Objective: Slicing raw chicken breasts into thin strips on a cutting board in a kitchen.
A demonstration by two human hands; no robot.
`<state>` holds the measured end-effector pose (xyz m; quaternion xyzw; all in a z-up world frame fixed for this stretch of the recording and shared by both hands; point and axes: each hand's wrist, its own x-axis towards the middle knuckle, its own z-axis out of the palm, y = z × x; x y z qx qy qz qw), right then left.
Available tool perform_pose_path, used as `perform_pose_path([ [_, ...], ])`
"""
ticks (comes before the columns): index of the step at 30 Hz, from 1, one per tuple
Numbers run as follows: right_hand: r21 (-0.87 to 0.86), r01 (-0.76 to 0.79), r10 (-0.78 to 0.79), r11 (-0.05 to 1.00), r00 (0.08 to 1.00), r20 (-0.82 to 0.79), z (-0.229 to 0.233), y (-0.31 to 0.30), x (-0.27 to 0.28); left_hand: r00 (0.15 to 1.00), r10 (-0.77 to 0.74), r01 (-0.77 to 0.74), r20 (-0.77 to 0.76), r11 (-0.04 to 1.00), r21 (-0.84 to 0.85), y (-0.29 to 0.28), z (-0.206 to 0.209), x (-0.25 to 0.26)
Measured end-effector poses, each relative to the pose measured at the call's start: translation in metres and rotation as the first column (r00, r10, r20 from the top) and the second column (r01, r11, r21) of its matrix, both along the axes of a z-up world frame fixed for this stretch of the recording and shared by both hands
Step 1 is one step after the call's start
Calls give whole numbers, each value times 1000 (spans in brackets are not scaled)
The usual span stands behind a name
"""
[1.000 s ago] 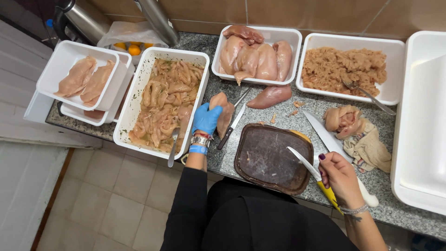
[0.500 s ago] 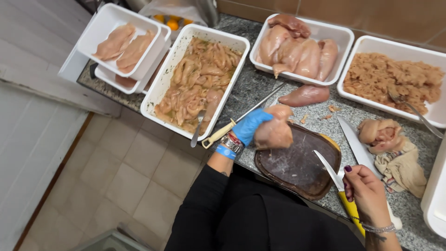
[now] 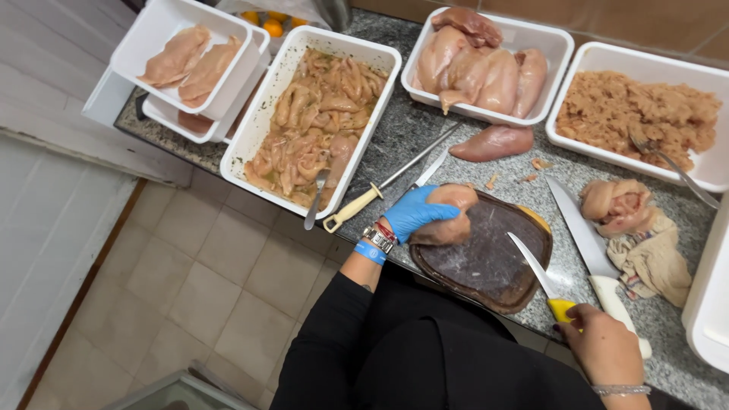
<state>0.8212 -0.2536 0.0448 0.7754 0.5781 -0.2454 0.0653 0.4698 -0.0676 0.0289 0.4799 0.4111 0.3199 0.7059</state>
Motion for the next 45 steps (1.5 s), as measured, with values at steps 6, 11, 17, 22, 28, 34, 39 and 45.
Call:
perform_pose_path([
  [6, 157, -11, -4, 987, 996, 89, 3, -17, -9, 987, -27, 31, 155, 999, -23, -3, 7, 5],
  [11, 196, 37, -53, 980, 996, 77, -11, -19, -7, 948, -196, 228, 249, 967, -109, -11, 5, 10],
  [17, 275, 85, -103, 958, 993, 52, -5, -19, -14, 905, -424, 422, -34, 905, -56, 0, -37, 56],
  [22, 302, 124, -144, 945, 989, 45, 8, -31, -13, 545, -233, 610, -805, 769, 191, 4, -3, 100],
  [28, 168, 488, -267, 856, 697, -666, -14, -46, -3, 698, 166, 430, -696, 681, 593, 0, 4, 99],
  [34, 32, 560, -397, 828, 624, -673, 13, -28, -17, 787, 244, 318, -566, 627, 712, -29, 4, 79],
  [39, 170, 427, -253, 888, 763, -595, 17, -25, -29, 708, -50, 480, -704, 765, 429, -71, -19, 34],
  [45, 505, 310, -33, 805, 874, -484, 7, -39, -45, 543, -316, 615, -778, 781, 113, -57, 22, 4],
])
